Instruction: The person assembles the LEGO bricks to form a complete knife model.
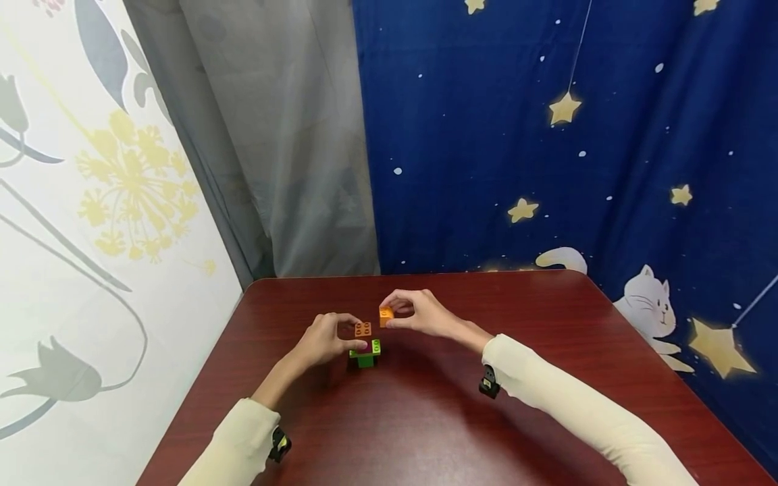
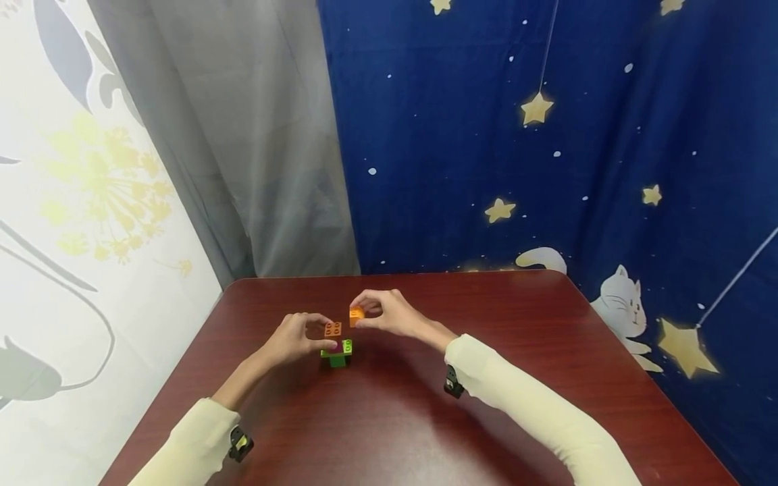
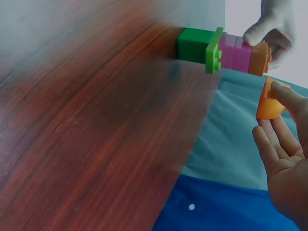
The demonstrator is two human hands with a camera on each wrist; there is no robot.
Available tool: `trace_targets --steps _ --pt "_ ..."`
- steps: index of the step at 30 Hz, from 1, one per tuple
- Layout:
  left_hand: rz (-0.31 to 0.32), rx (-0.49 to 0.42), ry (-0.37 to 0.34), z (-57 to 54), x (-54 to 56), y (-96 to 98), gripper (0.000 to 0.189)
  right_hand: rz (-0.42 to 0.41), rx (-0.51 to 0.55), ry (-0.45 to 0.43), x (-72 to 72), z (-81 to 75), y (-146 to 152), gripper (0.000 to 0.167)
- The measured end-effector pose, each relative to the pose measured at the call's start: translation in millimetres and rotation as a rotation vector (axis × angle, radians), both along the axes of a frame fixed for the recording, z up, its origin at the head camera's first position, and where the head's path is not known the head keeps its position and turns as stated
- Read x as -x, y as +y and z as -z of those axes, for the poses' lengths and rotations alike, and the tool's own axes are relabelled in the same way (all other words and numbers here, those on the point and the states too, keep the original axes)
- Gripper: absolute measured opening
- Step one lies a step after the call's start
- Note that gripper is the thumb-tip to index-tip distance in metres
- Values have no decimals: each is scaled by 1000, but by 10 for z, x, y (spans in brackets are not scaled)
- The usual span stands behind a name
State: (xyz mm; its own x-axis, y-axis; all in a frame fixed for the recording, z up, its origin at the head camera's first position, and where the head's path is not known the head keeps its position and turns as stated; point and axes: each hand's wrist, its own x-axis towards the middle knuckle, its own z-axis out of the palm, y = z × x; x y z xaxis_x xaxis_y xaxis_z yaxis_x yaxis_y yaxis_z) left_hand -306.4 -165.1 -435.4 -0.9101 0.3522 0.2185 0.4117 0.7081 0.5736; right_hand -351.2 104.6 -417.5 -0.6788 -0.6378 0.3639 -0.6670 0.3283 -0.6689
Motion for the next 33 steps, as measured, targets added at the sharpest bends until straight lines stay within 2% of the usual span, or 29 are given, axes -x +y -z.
trace_targets --steps 7,19,25,33 --pt "2 -5 0 5 16 0 39 -35 31 -17 -50 -66 -142 31" --pt "-14 10 -16 1 0 4 44 -106 98 -79 -111 -38 -351 36" --pt "19 -2 2 14 8 -5 41 -98 76 -76 -121 -9 -407 34" --pt "16 23 8 18 9 -8 40 -73 65 -53 -136 30 -455 30"
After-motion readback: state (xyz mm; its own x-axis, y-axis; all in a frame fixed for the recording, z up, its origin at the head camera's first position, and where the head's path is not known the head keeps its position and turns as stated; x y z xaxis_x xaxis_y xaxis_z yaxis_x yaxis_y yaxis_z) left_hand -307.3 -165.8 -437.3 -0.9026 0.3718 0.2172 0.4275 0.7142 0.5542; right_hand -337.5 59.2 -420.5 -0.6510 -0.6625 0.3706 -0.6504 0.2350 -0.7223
